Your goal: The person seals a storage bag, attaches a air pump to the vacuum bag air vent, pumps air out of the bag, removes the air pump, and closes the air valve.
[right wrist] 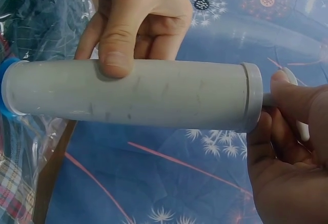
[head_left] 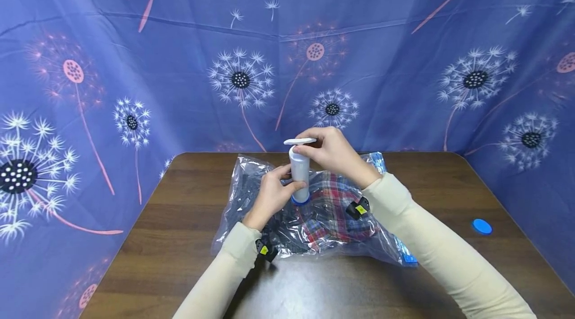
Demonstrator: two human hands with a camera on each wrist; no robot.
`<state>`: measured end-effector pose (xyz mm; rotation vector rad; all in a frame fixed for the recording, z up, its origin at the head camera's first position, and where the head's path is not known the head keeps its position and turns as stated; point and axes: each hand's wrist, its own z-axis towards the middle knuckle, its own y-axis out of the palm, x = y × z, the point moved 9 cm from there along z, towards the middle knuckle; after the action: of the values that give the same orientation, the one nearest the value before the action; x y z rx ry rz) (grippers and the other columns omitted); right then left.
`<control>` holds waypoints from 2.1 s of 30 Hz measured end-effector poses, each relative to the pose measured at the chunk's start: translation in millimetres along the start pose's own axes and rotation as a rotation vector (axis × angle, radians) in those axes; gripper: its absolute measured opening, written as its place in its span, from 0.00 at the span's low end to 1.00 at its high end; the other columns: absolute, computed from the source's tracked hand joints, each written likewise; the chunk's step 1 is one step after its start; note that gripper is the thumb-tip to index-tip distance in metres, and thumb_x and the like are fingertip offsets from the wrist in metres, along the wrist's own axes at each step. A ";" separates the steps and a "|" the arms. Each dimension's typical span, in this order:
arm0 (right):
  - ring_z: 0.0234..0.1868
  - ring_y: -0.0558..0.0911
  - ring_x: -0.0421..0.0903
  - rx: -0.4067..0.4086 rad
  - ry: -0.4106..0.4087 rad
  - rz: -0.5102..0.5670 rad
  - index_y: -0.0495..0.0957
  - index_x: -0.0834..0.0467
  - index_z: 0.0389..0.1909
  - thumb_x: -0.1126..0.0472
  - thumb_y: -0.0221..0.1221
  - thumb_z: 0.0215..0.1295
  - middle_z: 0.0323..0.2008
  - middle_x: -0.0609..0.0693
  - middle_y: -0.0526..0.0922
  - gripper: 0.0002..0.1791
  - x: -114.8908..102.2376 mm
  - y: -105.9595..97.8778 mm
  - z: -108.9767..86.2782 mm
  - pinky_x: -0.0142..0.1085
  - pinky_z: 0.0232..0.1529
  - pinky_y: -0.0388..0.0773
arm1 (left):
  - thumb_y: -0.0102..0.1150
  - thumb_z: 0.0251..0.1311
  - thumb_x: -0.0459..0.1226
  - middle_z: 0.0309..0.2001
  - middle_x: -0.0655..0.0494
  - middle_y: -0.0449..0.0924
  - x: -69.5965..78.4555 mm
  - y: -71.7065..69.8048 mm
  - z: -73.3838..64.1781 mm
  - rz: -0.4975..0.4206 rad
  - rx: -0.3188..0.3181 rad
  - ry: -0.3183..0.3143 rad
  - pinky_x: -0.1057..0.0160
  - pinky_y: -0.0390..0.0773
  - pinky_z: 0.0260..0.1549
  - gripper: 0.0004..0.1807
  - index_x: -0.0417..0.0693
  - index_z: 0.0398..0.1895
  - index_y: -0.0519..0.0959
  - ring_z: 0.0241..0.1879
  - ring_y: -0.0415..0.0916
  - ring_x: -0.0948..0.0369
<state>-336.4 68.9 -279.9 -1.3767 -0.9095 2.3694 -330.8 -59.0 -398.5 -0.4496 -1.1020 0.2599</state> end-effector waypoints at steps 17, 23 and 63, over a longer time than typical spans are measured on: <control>0.30 0.86 0.44 -0.034 -0.008 0.028 0.89 0.58 0.45 0.57 0.68 0.69 0.39 0.52 0.90 0.10 5.5 -6.2 0.2 0.38 0.32 0.84 | 0.77 0.56 0.39 0.54 0.42 0.85 3.1 2.6 1.6 -0.014 -0.004 0.008 0.45 0.86 0.50 0.30 0.42 0.63 0.81 0.51 0.86 0.46; 0.30 0.83 0.44 -0.055 -0.029 -0.008 0.90 0.55 0.41 0.57 0.69 0.68 0.36 0.50 0.90 0.07 -1.2 -4.8 3.0 0.37 0.33 0.82 | 0.77 0.55 0.38 0.54 0.42 0.85 1.8 0.8 -0.6 -0.001 0.004 0.003 0.45 0.86 0.50 0.30 0.43 0.63 0.81 0.50 0.87 0.47; 0.28 0.81 0.43 -0.128 -0.020 -0.098 0.89 0.56 0.43 0.59 0.71 0.65 0.35 0.49 0.90 0.08 -24.7 -11.0 15.3 0.34 0.30 0.78 | 0.76 0.57 0.40 0.55 0.44 0.85 -0.5 0.2 -1.3 0.021 -0.004 -0.003 0.49 0.87 0.49 0.30 0.45 0.64 0.81 0.49 0.87 0.49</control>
<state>-337.6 59.0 -250.4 -1.3228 -1.1255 2.2917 -329.9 -59.3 -399.4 -0.4647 -1.1017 0.2766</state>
